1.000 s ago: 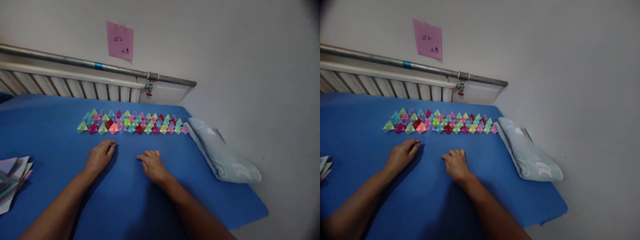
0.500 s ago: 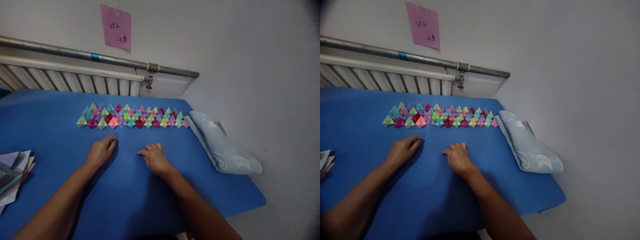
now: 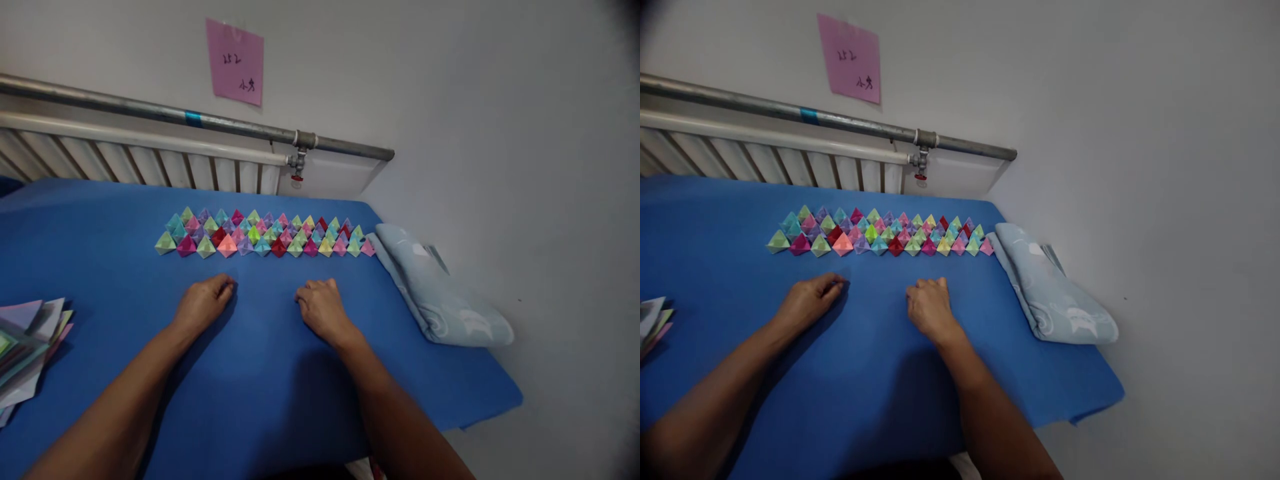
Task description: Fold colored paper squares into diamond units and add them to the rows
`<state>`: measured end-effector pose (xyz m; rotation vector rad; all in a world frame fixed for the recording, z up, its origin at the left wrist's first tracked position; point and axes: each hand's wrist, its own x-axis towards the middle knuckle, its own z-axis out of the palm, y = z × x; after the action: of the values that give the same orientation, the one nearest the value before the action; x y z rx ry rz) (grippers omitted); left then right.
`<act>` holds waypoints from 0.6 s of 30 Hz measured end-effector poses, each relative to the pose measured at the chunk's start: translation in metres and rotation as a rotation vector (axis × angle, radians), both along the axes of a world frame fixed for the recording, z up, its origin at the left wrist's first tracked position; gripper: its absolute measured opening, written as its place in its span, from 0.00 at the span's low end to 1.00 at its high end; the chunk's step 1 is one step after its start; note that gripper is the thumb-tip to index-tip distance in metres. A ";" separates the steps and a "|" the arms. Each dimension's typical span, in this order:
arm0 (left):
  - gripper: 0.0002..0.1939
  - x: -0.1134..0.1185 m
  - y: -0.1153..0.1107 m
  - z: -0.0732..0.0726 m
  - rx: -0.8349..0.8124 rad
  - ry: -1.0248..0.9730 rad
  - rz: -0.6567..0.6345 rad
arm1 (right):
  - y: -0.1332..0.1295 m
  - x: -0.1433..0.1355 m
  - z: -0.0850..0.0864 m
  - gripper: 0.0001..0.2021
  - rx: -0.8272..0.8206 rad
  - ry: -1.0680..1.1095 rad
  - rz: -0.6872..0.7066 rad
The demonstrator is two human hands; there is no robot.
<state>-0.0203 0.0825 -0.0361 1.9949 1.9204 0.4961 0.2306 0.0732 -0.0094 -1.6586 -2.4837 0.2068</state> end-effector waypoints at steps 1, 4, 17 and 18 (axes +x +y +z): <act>0.18 0.000 0.000 0.000 -0.009 0.003 -0.003 | -0.001 -0.002 -0.002 0.11 0.014 0.022 -0.006; 0.19 0.000 -0.001 0.000 -0.036 0.009 -0.010 | -0.010 -0.015 -0.009 0.11 0.002 0.185 0.077; 0.19 0.003 0.000 0.011 -0.044 -0.069 0.043 | -0.010 -0.044 -0.039 0.10 -0.053 0.334 0.315; 0.19 0.001 0.000 0.011 -0.037 -0.072 0.052 | -0.009 -0.045 -0.039 0.10 -0.049 0.335 0.308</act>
<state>-0.0189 0.0828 -0.0250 1.8827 1.9274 0.5340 0.1857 0.0647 -0.0487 -1.1328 -2.4683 0.5358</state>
